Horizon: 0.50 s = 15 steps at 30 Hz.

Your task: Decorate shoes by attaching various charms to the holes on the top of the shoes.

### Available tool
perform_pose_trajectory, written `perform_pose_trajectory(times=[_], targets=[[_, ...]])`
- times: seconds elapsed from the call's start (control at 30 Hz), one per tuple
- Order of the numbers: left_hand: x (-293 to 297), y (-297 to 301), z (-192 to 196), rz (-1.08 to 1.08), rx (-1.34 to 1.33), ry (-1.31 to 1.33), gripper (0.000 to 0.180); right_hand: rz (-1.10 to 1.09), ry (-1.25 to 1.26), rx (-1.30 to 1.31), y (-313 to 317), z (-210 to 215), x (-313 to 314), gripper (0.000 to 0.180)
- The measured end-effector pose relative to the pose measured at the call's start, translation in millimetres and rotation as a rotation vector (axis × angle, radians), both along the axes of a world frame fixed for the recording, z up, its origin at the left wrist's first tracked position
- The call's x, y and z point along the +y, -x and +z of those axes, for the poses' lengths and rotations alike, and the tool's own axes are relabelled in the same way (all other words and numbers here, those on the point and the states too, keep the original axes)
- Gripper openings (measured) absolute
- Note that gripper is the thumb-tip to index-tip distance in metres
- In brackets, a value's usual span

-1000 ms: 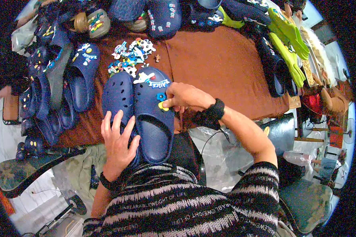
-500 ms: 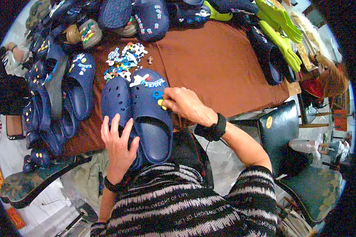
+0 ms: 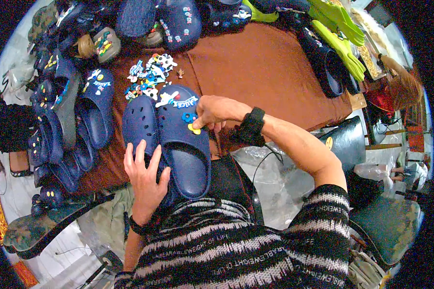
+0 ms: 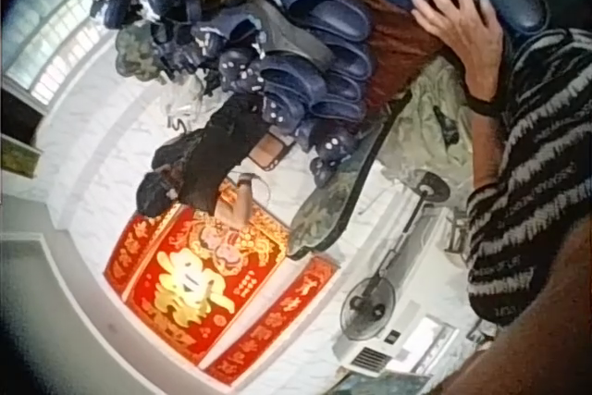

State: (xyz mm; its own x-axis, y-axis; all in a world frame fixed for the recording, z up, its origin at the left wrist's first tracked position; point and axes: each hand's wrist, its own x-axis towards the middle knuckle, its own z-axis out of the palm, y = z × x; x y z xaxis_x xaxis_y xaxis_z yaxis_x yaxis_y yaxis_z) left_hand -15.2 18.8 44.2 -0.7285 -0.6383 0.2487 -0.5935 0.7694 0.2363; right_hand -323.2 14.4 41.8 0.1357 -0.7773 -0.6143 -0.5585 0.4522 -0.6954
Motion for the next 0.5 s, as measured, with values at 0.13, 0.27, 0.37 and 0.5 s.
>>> perform_pose_trajectory(times=[0.13,0.27,0.37,0.5], targets=[[-0.7,-1.6,-2.5,-0.010,0.013,0.022,0.054,0.015,0.107,0.003,9.6,2.9,8.9,0.036],[-1.3,-2.4,-3.0,-0.007,0.023,0.024,0.053,-0.119,0.370,-0.119,5.7,3.6,13.5,0.026],[-2.0,-1.4,-3.5,-0.010,0.026,0.028,0.053,-0.205,0.564,-0.150,-5.4,4.3,8.8,0.031],[-1.5,-0.1,-0.2,-0.018,0.017,0.015,0.054,-0.011,0.673,0.207,-20.0,7.3,3.9,0.035]])
